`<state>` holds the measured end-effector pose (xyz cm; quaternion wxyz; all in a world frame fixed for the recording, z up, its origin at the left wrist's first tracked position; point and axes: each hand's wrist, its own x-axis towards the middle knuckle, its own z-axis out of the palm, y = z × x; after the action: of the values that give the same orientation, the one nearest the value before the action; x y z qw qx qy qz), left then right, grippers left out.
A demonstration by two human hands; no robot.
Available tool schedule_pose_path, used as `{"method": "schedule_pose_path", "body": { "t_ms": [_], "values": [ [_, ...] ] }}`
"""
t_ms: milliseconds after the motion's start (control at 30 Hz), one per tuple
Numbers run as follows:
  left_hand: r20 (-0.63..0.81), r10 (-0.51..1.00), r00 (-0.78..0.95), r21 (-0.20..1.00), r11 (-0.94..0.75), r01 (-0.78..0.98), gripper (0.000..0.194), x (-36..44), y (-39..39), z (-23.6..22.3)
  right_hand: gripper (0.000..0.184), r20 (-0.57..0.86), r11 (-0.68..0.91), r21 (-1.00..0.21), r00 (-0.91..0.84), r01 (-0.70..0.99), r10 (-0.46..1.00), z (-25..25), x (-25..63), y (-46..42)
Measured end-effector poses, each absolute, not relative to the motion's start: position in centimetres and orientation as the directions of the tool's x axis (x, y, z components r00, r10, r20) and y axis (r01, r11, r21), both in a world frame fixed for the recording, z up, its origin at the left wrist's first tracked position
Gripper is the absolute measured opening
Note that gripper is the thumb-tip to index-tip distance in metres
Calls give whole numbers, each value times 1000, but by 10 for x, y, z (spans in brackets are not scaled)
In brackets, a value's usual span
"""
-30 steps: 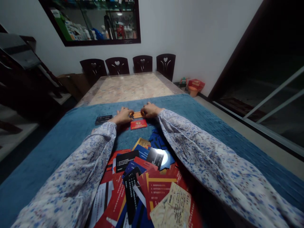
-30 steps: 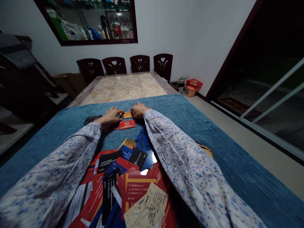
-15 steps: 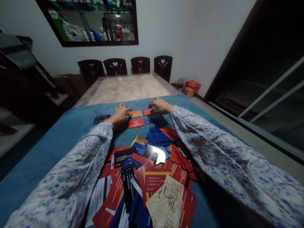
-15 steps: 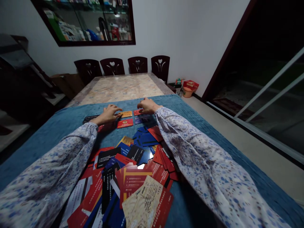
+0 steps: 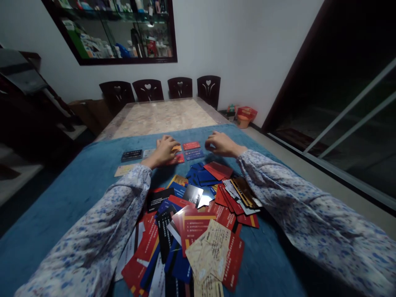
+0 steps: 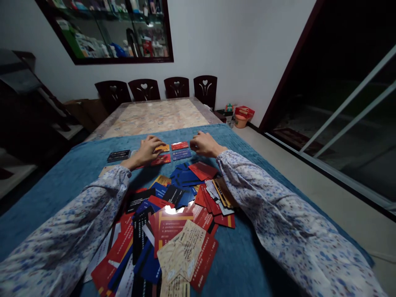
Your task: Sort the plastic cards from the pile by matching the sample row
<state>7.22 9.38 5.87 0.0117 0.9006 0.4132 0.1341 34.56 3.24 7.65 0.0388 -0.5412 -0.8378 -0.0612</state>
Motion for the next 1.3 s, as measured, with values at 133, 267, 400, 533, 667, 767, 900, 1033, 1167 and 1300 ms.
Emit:
{"method": "schedule_pose_path", "body": {
  "t_ms": [133, 267, 400, 533, 667, 767, 900, 1033, 1167, 1300],
  "values": [
    [252, 713, 655, 161, -698, 698, 34, 85, 78, 55, 23, 152, 376, 68, -382, 924, 911, 72, 356, 15],
    [263, 665, 699, 149, -744, 651, 34, 97, 66, 50, 22, 155, 344, 58, -349, 937, 924, 66, 368, 1],
    [249, 632, 734, 135, -773, 620, 35, 108, 53, 46, 22, 176, 318, 46, -321, 947, 931, 61, 377, -13],
    [237, 610, 756, 132, -792, 596, 36, 120, 40, 44, 22, 186, 304, 32, -305, 952, 934, 56, 382, -25],
    [206, 593, 778, 128, -805, 579, 36, 130, 28, 41, 22, 210, 291, 21, -289, 956, 934, 51, 385, -36],
    [213, 563, 799, 117, -826, 551, 35, 138, 21, 39, 23, 220, 275, 19, -273, 961, 937, 48, 385, -44],
    [218, 539, 814, 107, -842, 529, 33, 146, 15, 37, 22, 226, 271, 6, -265, 962, 937, 42, 385, -54],
    [229, 511, 828, 91, -858, 505, 31, 154, 13, 33, 21, 256, 263, -22, -248, 965, 934, 36, 384, -62],
    [221, 488, 845, 60, -871, 487, 31, 159, 13, 26, 17, 295, 272, -24, -253, 962, 921, 32, 383, -67],
    [188, 462, 867, 18, -884, 467, 34, 162, 13, 21, 15, 307, 273, -21, -253, 962, 918, 30, 382, -70]
  ]
}}
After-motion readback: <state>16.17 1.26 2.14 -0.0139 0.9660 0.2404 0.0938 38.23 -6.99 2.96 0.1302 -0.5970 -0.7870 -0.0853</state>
